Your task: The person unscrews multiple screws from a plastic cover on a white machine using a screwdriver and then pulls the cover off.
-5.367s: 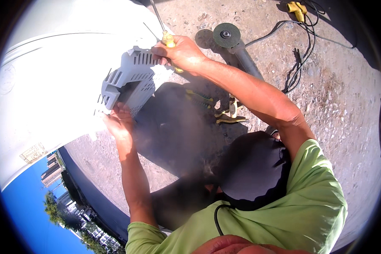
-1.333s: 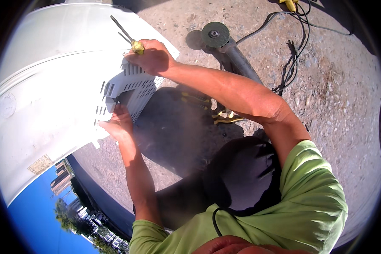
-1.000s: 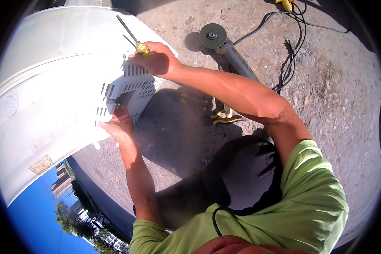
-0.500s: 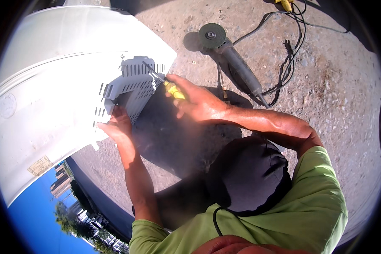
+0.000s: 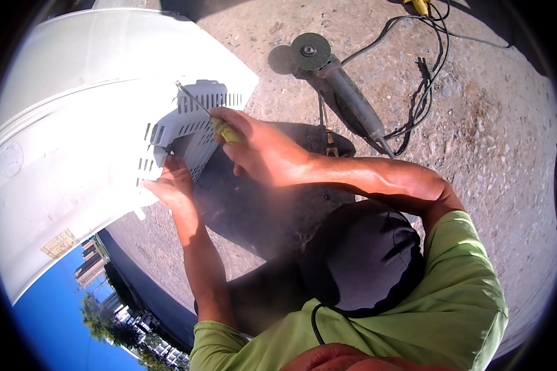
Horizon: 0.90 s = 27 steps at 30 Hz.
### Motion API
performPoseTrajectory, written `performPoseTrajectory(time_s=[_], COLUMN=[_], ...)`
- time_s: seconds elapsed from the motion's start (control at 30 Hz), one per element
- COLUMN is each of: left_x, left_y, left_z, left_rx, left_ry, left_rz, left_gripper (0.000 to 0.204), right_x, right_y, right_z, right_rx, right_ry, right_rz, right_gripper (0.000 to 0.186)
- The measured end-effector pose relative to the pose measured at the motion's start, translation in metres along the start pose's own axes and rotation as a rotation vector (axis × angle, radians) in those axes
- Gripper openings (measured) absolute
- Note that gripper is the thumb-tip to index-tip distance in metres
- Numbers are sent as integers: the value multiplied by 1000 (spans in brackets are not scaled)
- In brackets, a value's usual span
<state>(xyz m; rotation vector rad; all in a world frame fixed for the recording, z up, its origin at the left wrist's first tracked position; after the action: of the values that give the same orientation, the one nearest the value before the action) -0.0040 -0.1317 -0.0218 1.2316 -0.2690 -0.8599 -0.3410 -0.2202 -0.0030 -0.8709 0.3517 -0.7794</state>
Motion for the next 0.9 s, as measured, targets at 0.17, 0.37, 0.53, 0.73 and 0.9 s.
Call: performPoseTrajectory(time_s=[0.17, 0.37, 0.53, 0.73, 0.9], left_x=[-1, -4, -2, 1, -3], left_y=[-3, -2, -2, -1, -2], left_z=[2, 3, -1, -3, 5], left_rx=[9, 8, 44, 40, 6], left_ry=[53, 87, 98, 90, 65], left_rz=[23, 16, 4, 19, 22], left_gripper=[81, 83, 87, 87, 85], right_x=[2, 1, 3, 5, 6], right_y=[-1, 2, 4, 2, 2], right_z=[-1, 3, 4, 1, 0], right_rx=[-16, 11, 46, 31, 23], right_ry=[25, -16, -7, 38, 39], right_rz=[-4, 58, 58, 8, 18], right_gripper=[57, 58, 58, 55, 55])
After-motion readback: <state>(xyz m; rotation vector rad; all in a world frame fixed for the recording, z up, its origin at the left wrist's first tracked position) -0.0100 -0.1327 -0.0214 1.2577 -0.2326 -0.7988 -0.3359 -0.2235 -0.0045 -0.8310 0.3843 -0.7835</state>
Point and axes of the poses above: each hand's wrist, its own x-axis towards the middle knuckle, its own z-axis out of the palm, y = z × x, the point moved 8 cm from there along x, towards the middle knuckle, and after that the axes turned 10 degrees about x, right-handed, at the moved point
